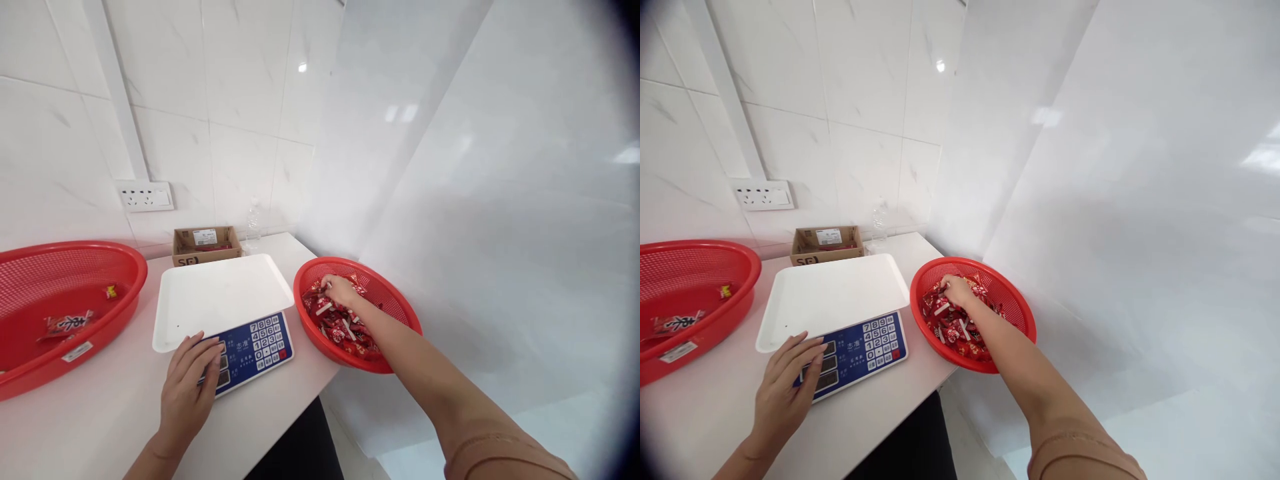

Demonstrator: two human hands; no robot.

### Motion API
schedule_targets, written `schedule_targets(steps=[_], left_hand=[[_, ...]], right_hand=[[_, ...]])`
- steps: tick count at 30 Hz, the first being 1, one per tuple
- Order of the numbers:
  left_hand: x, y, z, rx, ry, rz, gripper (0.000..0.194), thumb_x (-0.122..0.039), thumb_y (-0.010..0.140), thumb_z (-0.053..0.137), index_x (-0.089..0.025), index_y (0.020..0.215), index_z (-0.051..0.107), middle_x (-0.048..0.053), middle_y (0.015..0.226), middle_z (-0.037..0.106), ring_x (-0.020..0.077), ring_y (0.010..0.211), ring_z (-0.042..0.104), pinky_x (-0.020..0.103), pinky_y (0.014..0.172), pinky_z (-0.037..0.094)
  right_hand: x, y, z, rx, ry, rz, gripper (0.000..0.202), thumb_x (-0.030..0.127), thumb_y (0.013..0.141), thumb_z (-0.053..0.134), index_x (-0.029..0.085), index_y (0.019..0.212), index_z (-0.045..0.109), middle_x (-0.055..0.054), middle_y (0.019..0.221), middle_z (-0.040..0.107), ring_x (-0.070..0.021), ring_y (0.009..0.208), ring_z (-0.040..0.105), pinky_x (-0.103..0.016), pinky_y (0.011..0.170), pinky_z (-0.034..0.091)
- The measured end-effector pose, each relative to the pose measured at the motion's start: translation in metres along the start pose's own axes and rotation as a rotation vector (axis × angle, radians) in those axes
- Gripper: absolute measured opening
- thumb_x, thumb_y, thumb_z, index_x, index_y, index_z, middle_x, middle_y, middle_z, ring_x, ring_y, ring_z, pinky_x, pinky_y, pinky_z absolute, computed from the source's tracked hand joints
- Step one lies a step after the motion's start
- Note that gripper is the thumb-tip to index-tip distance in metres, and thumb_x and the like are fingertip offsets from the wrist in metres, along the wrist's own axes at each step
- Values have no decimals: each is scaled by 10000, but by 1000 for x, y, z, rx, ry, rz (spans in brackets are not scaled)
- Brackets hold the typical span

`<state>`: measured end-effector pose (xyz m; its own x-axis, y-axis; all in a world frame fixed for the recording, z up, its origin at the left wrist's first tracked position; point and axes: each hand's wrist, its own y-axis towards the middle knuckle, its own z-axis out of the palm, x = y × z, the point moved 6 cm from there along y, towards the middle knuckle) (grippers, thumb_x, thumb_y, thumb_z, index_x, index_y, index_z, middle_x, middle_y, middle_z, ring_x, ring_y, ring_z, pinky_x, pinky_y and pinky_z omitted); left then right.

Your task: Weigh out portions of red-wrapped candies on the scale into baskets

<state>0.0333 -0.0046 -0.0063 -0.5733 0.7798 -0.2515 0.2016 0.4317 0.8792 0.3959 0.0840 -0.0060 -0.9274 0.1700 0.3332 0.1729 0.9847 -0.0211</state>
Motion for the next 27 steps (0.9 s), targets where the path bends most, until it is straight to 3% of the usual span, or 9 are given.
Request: schedule_targets(steps=[5,9,15,18,22,27], left_hand=[[3,-1,-3,-25,15,-3,232,-95,798,550,-198,999,602,75,970,658,247,1079,551,484,966,426],[6,0,-5,-40,27,-26,250,-83,794,549,-201,1009,602,72,975,656,246,1085,544,489,967,426],[8,2,-9,-39,55,-59,238,-70,800,541,-197,993,600,68,979,654,235,1085,540,485,962,429],[9,2,-12,-52,76,-74,236,-71,805,537,-198,995,594,66,981,650,233,1092,534,480,953,437],[14,2,-15,-56,91,-107,229,-65,804,536,-192,985,595,70,990,645,232,1109,520,474,959,432],[17,1,-16,-59,88,-128,234,-63,808,530,-192,993,593,72,997,642,230,1118,513,470,961,431]], right_hand=[[9,7,-50,-218,155,12,274,311,867,545,156,1091,563,-64,1102,593,-182,944,588,-393,807,489],[56,17,-65,-300,308,-88,138,166,800,547,181,935,570,-4,1010,640,-148,940,591,-306,835,459],[160,25,-21,-184,470,-273,151,110,690,585,211,802,571,44,879,652,-119,831,611,-240,756,458],[198,24,6,-85,498,-319,150,128,675,612,219,787,573,52,815,638,-109,718,615,-225,673,469],[221,24,28,38,515,-322,117,201,719,603,222,829,568,57,720,595,-79,472,566,-202,482,445],[221,22,27,113,499,-333,97,201,724,616,213,813,579,46,718,594,-65,440,546,-181,432,419]])
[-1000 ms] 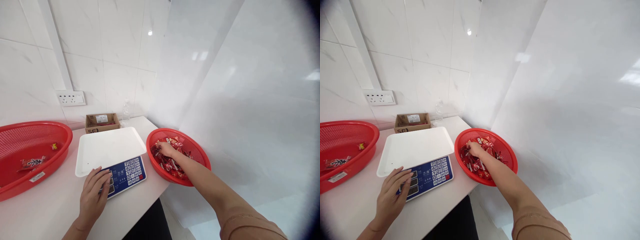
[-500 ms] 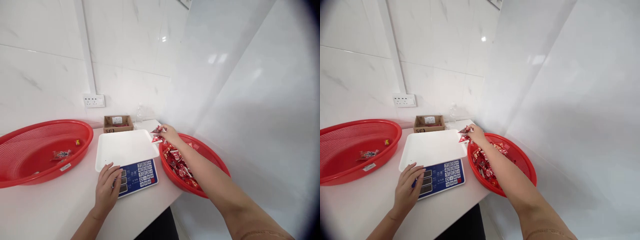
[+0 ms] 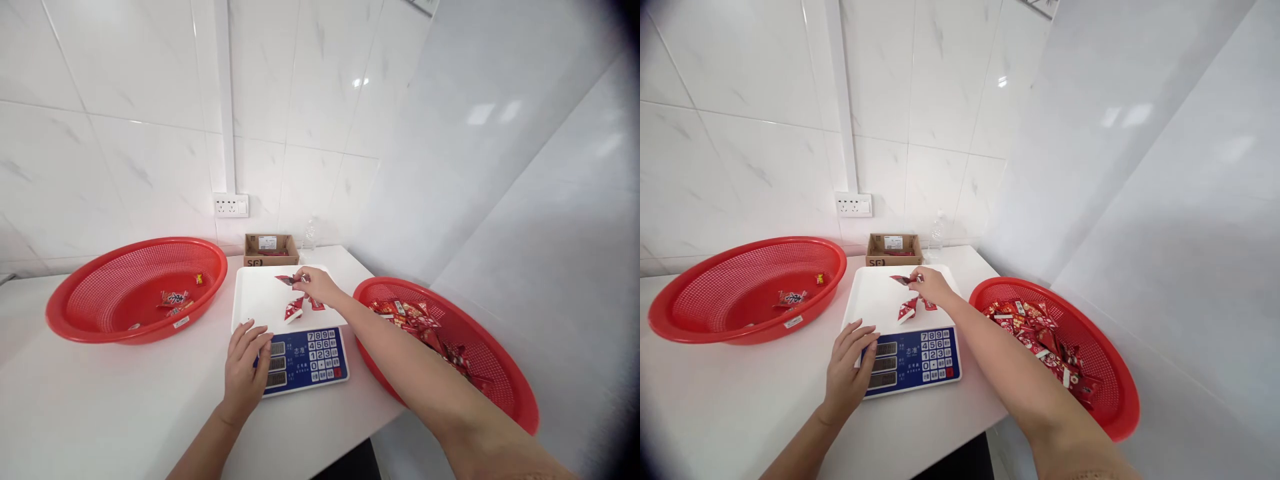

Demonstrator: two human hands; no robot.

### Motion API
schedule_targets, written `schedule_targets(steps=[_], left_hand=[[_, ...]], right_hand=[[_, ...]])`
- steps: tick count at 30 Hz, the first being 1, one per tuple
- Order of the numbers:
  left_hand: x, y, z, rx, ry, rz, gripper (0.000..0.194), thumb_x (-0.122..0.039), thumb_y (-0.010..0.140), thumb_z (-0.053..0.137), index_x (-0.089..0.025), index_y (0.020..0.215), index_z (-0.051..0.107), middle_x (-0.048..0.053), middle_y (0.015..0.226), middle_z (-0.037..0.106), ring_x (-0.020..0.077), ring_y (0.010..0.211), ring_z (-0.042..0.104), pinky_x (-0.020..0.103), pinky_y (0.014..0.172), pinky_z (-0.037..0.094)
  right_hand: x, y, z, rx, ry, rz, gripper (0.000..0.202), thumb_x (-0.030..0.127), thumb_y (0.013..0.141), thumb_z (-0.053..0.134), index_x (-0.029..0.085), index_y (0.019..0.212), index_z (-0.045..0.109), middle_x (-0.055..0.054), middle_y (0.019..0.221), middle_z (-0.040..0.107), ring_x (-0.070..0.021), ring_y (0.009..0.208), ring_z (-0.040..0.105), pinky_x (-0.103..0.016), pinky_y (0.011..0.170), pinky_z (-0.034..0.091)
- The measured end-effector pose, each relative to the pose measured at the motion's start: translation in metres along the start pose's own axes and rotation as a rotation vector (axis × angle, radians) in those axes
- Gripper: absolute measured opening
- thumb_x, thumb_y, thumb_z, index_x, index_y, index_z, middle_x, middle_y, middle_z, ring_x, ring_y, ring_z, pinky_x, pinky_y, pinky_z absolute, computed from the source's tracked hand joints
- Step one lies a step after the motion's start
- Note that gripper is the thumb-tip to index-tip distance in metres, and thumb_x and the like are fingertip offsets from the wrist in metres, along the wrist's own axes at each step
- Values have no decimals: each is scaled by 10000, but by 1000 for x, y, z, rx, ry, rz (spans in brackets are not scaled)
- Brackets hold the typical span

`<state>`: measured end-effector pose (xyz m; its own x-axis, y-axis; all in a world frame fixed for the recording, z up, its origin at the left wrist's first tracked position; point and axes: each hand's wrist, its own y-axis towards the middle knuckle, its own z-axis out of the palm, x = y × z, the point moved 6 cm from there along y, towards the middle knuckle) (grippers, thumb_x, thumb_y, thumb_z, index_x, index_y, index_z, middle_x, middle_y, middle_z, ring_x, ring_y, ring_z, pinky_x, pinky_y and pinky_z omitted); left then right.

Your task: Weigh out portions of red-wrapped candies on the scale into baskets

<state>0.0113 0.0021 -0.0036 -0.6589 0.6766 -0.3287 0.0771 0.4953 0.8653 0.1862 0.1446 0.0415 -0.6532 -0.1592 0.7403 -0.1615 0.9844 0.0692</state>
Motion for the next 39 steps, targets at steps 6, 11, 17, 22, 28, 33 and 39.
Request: schedule_targets(steps=[6,11,17,22,28,33,39], left_hand=[[1,0,0,-6,-8,-19,229,-78,813,529,-202,994,595,66,996,646,233,1108,527,483,963,430],[1,1,0,-18,-12,-23,230,-75,809,534,-202,988,600,64,992,649,232,1113,524,474,961,435],[0,0,0,-15,-20,-14,239,-64,805,535,-198,993,595,66,995,644,231,1108,523,476,960,434],[0,-1,0,-7,-14,-9,233,-57,801,539,-186,985,599,74,988,645,230,1109,516,468,966,427],[0,1,2,2,-9,-7,222,-62,806,536,-185,982,597,73,989,642,229,1110,511,464,960,431],[0,1,2,-1,-13,-6,214,-72,813,530,-188,980,596,70,986,644,227,1100,519,463,950,440],[0,1,1,-3,-15,-9,214,-84,813,532,-205,977,600,62,983,649,230,1095,532,468,948,446]], right_hand=[[0,-9,-21,51,-28,34,85,182,757,579,201,837,604,5,796,623,-79,525,586,-153,408,403],[-11,-13,-31,63,-52,81,237,215,793,544,210,1028,565,-27,874,644,-98,583,616,-156,406,408],[-26,-19,-26,104,-167,107,410,308,828,524,190,1220,485,-85,1021,646,-91,490,602,-210,435,441],[-21,-21,-27,66,-336,82,339,301,836,510,215,1162,554,-70,1105,631,-118,590,629,-247,573,464],[-10,-28,-23,70,-516,53,236,304,790,584,188,979,666,-114,1084,638,-273,1000,580,-322,760,422],[1,-37,-9,174,-495,-60,284,472,766,597,235,912,652,-38,983,664,-187,857,605,-251,679,415],[-2,-38,-6,178,-508,-95,296,292,690,695,223,970,628,-41,984,648,-181,867,586,-247,692,398]])
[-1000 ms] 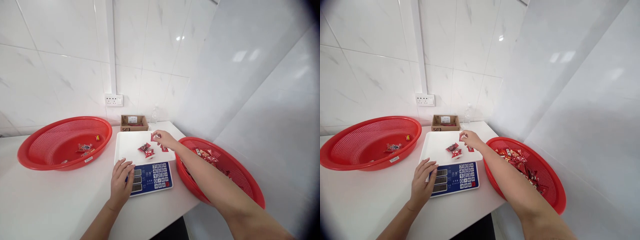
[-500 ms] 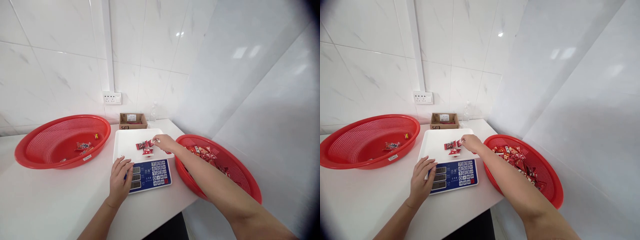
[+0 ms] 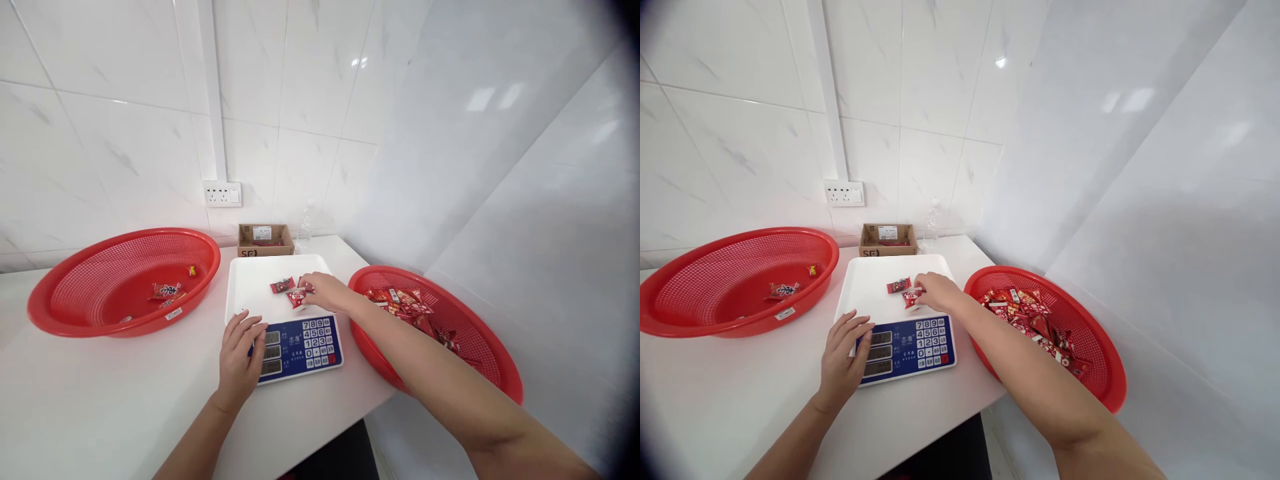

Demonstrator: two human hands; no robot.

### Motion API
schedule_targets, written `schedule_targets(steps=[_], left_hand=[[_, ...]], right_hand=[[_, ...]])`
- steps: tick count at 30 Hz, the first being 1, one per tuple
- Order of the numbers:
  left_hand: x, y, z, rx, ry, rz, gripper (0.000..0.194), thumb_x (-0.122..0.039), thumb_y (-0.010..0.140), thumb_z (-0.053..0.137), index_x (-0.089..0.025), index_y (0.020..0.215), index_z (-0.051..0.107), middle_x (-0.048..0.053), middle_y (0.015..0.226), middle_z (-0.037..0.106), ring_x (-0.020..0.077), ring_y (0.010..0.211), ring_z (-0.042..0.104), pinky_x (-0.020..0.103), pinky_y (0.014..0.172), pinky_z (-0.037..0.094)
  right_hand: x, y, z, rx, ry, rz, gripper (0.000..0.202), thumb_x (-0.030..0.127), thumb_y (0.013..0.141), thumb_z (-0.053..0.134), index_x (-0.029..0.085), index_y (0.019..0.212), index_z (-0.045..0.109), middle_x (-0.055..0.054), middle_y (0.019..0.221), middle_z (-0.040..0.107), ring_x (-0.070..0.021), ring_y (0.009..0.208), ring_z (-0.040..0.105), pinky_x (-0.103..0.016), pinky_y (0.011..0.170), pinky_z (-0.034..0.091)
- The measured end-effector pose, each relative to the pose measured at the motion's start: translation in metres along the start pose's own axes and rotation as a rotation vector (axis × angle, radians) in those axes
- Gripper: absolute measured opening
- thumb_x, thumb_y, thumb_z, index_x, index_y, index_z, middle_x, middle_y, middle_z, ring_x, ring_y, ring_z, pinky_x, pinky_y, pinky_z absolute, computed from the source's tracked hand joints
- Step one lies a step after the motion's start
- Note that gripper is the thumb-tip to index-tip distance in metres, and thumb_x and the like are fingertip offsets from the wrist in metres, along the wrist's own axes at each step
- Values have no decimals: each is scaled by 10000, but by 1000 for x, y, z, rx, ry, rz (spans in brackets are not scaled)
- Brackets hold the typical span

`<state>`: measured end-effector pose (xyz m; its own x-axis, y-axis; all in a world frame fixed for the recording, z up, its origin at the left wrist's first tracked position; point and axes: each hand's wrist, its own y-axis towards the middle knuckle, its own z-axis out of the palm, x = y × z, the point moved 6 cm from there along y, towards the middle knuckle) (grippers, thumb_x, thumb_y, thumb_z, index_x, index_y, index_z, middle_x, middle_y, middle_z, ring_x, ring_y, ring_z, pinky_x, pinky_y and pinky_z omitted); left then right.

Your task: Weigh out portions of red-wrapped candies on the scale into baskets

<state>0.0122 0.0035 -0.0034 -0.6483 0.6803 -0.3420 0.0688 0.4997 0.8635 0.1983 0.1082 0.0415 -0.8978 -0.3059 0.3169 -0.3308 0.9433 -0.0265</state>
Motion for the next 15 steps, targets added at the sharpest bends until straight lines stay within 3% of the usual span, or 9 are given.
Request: schedule_targets(steps=[2,5,9,12,15], left_hand=[[0,0,0,3,2,1,216,-82,812,533,-201,979,601,64,983,648,230,1098,531,466,951,444],[0,0,1,3,9,2,217,-76,808,539,-194,979,603,69,983,647,231,1105,525,471,961,436],[-1,1,0,-8,8,17,226,-74,802,550,-196,984,605,70,980,648,237,1099,530,483,966,428],[-2,1,0,-12,3,28,228,-76,798,558,-189,990,605,79,981,649,247,1103,528,495,967,423],[-2,1,1,-11,-5,39,226,-73,794,562,-182,987,606,86,974,652,256,1101,531,503,965,422]], right_hand=[[-5,-3,-8,-18,0,7,310,314,684,702,235,974,623,-26,986,649,-173,858,586,-244,689,398],[-21,-12,-27,-69,-13,66,250,352,771,614,237,994,608,-13,976,663,-157,845,588,-241,697,399],[-67,-35,-54,-109,-90,225,221,321,854,493,202,1002,607,-48,966,674,-160,843,597,-248,716,400],[-108,-56,-57,-11,-153,327,183,319,813,547,196,894,656,-54,888,692,-177,804,617,-251,688,413],[-141,-73,-41,130,-194,398,190,332,693,676,187,814,697,-75,830,701,-236,810,636,-290,702,433]])
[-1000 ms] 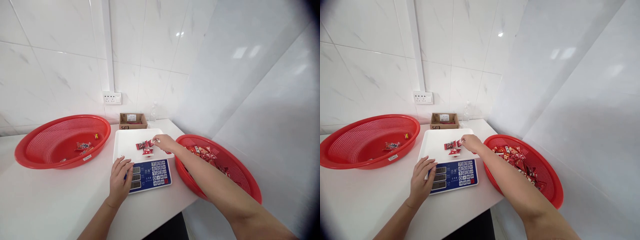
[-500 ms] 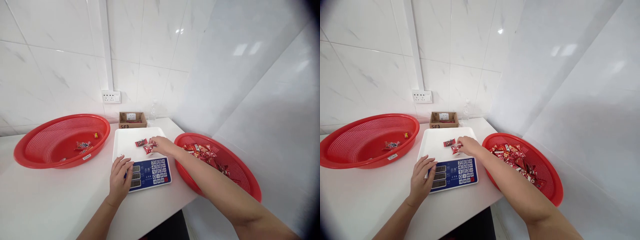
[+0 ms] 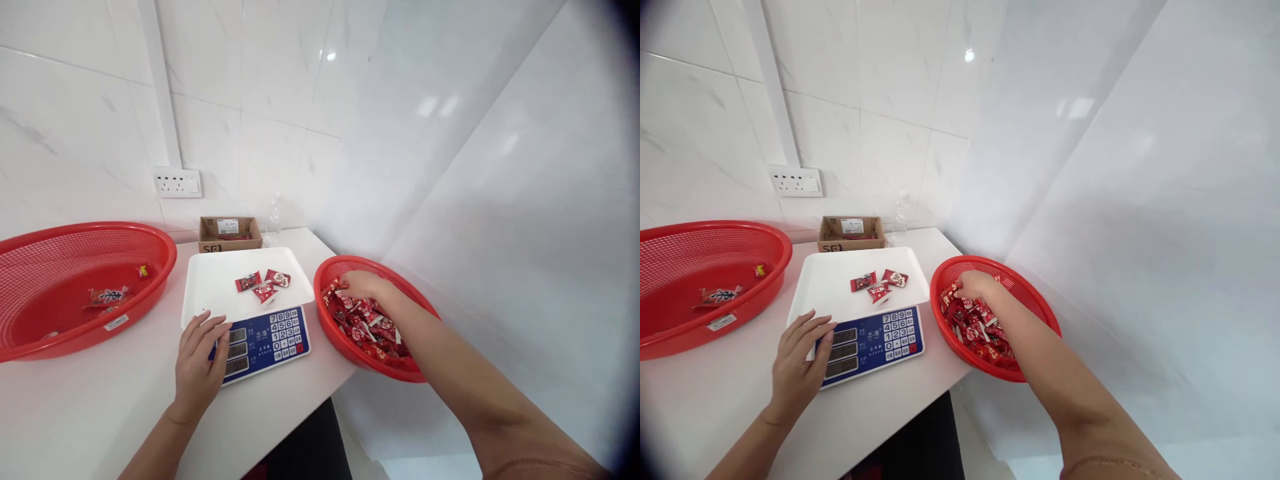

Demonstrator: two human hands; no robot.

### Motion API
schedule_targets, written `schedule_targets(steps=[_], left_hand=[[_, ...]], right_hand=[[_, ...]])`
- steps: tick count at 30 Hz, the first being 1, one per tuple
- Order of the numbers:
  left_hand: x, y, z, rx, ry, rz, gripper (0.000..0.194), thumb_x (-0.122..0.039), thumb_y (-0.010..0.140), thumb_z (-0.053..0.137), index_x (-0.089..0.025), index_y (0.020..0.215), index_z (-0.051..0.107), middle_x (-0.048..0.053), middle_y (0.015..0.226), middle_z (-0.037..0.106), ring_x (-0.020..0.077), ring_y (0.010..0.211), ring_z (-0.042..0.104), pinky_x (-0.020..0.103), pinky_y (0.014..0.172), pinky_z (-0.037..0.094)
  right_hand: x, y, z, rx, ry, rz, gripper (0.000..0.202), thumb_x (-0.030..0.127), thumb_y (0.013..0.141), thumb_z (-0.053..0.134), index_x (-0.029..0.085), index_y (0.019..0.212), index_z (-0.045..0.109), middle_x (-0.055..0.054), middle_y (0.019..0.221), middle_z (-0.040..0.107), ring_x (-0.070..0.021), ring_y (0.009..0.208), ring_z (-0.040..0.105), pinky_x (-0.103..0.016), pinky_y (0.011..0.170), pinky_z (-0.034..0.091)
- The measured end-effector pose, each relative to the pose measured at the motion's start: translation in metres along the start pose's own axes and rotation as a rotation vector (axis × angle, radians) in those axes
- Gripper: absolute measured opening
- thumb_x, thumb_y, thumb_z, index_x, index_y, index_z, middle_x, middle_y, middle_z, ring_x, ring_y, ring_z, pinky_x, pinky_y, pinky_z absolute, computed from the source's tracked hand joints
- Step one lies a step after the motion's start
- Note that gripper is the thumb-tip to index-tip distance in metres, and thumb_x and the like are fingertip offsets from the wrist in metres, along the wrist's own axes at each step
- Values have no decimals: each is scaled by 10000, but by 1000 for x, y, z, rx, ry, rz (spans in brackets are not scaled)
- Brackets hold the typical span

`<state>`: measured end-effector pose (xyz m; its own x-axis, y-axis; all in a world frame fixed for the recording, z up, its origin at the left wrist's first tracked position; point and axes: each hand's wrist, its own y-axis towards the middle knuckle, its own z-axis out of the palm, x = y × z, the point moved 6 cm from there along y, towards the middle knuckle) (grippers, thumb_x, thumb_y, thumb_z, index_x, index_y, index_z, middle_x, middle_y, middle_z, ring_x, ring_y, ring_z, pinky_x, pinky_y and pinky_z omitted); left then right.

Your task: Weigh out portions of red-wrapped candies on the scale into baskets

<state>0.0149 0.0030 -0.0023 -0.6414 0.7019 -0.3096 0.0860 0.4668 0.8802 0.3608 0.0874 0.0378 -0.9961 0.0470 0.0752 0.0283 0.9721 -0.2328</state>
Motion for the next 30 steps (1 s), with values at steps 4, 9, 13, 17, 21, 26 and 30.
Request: schedule_targets(steps=[4,9,13,17,21,26,30], left_hand=[[-1,0,1,-7,-4,18,233,-69,792,561,-186,990,605,85,966,652,258,1094,538,499,959,428],[-1,-1,1,-6,-1,24,232,-71,793,560,-184,991,602,88,966,650,260,1092,538,501,956,430],[-1,-1,1,-11,6,35,223,-71,795,556,-181,984,603,88,962,650,255,1089,539,489,953,434],[1,0,1,-6,4,23,215,-81,798,556,-183,981,607,85,966,652,252,1093,539,483,961,431],[2,-1,1,-6,0,8,212,-98,804,553,-197,983,608,72,970,654,247,1093,543,485,963,433],[2,-1,1,-6,-10,2,224,-94,799,557,-204,988,610,75,974,656,252,1088,548,490,957,436],[2,0,1,-9,-12,-3,224,-99,800,554,-208,987,613,73,971,659,252,1084,550,484,958,436]], right_hand=[[-12,1,43,88,-5,7,570,389,592,754,216,1121,633,-102,1136,640,-273,988,608,-314,800,446],[-13,7,75,30,11,46,753,412,710,694,216,1364,376,-144,1430,352,-308,1207,446,-453,955,385],[-18,13,74,-42,65,36,385,334,872,535,188,1226,493,-86,1254,511,-225,1062,542,-459,873,459],[-26,17,58,-89,183,19,316,329,875,533,182,1155,541,-75,1175,560,-193,986,575,-408,826,488],[-36,15,38,-125,354,21,284,328,877,530,174,1114,563,-69,1139,580,-182,958,585,-399,817,492],[-46,6,24,-164,603,81,217,243,867,519,165,1057,587,-61,1068,638,-167,936,610,-329,769,506],[-46,-1,24,-146,753,126,250,241,829,492,199,1057,586,-59,1030,678,-163,861,644,-258,638,516]])
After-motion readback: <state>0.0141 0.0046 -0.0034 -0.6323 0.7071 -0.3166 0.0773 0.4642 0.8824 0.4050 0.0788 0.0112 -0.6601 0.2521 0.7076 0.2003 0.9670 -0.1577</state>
